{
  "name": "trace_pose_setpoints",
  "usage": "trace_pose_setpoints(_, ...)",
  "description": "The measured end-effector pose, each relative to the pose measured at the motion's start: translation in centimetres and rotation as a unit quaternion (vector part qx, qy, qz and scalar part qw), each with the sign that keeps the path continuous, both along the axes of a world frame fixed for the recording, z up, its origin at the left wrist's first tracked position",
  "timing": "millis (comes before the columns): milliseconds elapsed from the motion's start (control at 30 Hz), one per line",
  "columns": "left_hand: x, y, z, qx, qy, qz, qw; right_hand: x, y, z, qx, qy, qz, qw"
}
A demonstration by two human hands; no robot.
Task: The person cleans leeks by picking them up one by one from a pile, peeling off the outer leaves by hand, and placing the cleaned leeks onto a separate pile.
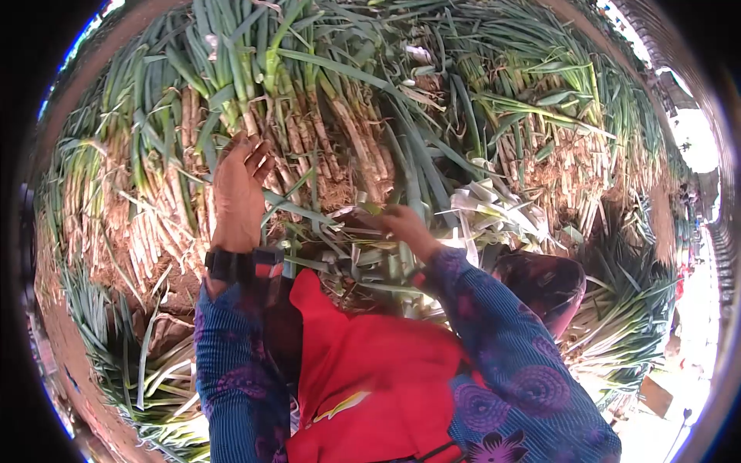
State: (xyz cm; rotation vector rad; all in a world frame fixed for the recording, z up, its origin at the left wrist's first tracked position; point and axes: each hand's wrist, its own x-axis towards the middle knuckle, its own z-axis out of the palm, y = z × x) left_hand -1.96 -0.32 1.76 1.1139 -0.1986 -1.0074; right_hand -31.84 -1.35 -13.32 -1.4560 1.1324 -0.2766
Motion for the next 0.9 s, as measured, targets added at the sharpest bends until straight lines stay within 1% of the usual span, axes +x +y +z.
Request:
trace_pose_setpoints(33,-0.3,-0.2,0.2,0.005,-0.019,-0.014,1.000,0.0,-1.9,-2.2,-0.037,-0.008,0.026,0.999)
trace_pose_setpoints(100,-0.6,-0.8,0.4,-0.004,-0.067,-0.031,0.997,1.2,-5.4,-4.8,-0.029,-0.030,-0.025,0.999)
trace_pose_setpoints(167,-0.9,-1.2,0.7,0.001,-0.078,-0.035,0.996,3.3,-8.1,-6.5,0.068,-0.051,-0.180,0.980)
trace_pose_setpoints(267,-1.5,-1.2,1.3,0.023,-0.090,-0.045,0.995,5.4,-11.6,-7.7,0.052,-0.046,-0.227,0.971)
trace_pose_setpoints(300,-1.5,-1.4,1.4,0.029,-0.097,-0.041,0.994,5.5,-12.7,-8.2,0.050,-0.010,-0.190,0.980)
trace_pose_setpoints(400,-1.5,-2.2,1.7,0.050,-0.106,-0.037,0.992,8.0,-14.9,-11.4,-0.024,-0.057,-0.245,0.968)
trace_pose_setpoints(467,-1.6,-2.4,1.7,0.055,-0.097,-0.047,0.993,8.5,-16.7,-15.7,-0.046,-0.019,-0.221,0.974)
trace_pose_setpoints(533,-1.6,-2.6,1.2,0.054,-0.088,-0.047,0.994,9.6,-16.0,-11.2,-0.025,0.003,-0.219,0.975)
trace_pose_setpoints(600,-1.5,-2.9,0.7,0.060,-0.084,-0.054,0.993,10.1,-16.6,-10.2,-0.064,-0.030,-0.097,0.993)
trace_pose_setpoints(633,-1.5,-3.1,0.6,0.063,-0.081,-0.057,0.993,9.8,-16.1,-11.5,-0.167,-0.114,-0.061,0.977)
trace_pose_setpoints(700,-1.5,-3.4,0.4,0.051,-0.070,-0.065,0.994,9.8,-17.0,-13.8,-0.142,-0.209,-0.049,0.966)
trace_pose_setpoints(733,-1.6,-3.4,0.2,0.046,-0.063,-0.070,0.994,10.1,-18.1,-14.0,-0.013,-0.218,-0.074,0.973)
trace_pose_setpoints(800,-1.9,-3.5,0.1,0.038,-0.066,-0.080,0.994,9.8,-19.0,-14.0,0.158,-0.237,-0.098,0.954)
trace_pose_setpoints(867,-2.1,-3.7,0.3,0.046,-0.073,-0.086,0.993,9.3,-19.2,-10.2,0.234,-0.267,-0.093,0.930)
trace_pose_setpoints(900,-2.1,-3.7,0.3,0.045,-0.074,-0.087,0.992,9.1,-19.5,-8.8,0.236,-0.261,-0.093,0.931)
